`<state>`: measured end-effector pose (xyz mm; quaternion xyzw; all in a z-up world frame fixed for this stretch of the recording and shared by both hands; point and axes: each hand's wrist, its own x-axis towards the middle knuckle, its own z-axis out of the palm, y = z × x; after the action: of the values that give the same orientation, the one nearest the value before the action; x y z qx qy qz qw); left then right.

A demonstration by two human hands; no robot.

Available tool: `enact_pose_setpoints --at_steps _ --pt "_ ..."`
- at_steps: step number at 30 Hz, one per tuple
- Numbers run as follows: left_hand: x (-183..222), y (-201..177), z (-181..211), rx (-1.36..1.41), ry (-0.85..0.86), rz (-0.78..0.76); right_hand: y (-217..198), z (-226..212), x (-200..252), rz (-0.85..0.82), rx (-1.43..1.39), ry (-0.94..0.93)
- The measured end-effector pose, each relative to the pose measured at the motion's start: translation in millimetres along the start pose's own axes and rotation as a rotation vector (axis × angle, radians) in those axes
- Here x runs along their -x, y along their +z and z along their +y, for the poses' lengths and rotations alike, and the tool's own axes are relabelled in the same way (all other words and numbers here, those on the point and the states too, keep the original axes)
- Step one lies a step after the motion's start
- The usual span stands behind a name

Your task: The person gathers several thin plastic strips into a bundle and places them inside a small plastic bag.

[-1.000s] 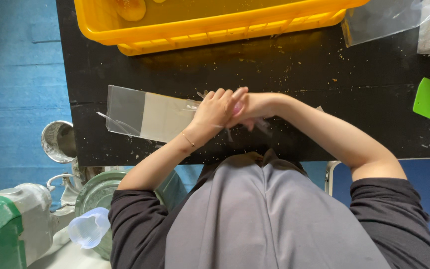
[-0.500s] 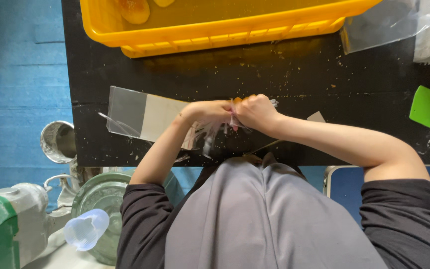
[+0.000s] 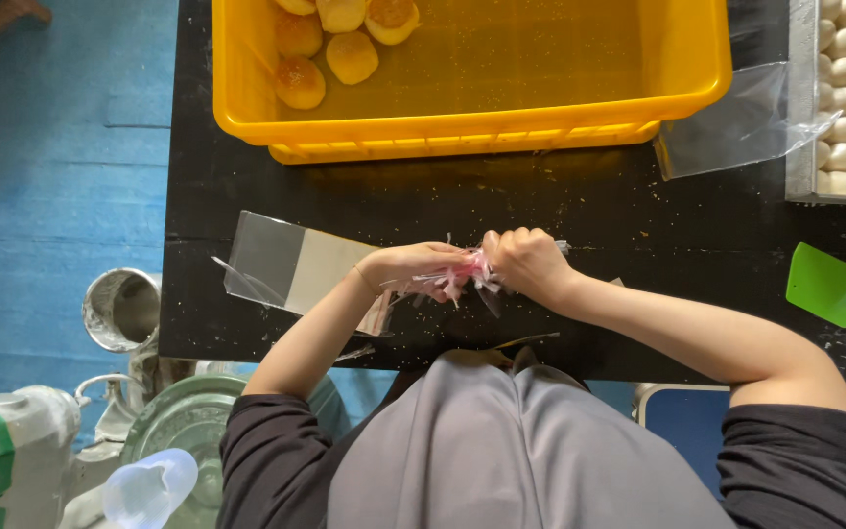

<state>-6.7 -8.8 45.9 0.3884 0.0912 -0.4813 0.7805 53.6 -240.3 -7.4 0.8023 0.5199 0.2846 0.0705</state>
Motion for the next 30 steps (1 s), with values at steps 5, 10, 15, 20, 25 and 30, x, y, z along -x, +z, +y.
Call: enact_pose_setpoints --at_steps 5,10,15,20,25,30 --pt "-17 1 -16 0.058 -0.105 0.073 1 3 4 0.012 0.005 -0.003" --pt "-7 30 -8 0.005 0.072 0.020 -22 27 7 -0.172 -0.288 -0.055" --pt "21 70 -2 -1.055 0.280 0.045 -124 121 -65 -1.011 -1.506 -0.117" --pt "5 92 -14 -1.823 0.411 0.196 -38 115 -56 -1.273 -2.100 0.015" --pt "-24 64 -33 -2.227 0.524 0.583 -23 48 -26 -1.396 -2.760 0.025" --pt "-15 52 -12 -2.139 0.396 0.504 -42 60 -37 -1.403 -2.248 0.425"
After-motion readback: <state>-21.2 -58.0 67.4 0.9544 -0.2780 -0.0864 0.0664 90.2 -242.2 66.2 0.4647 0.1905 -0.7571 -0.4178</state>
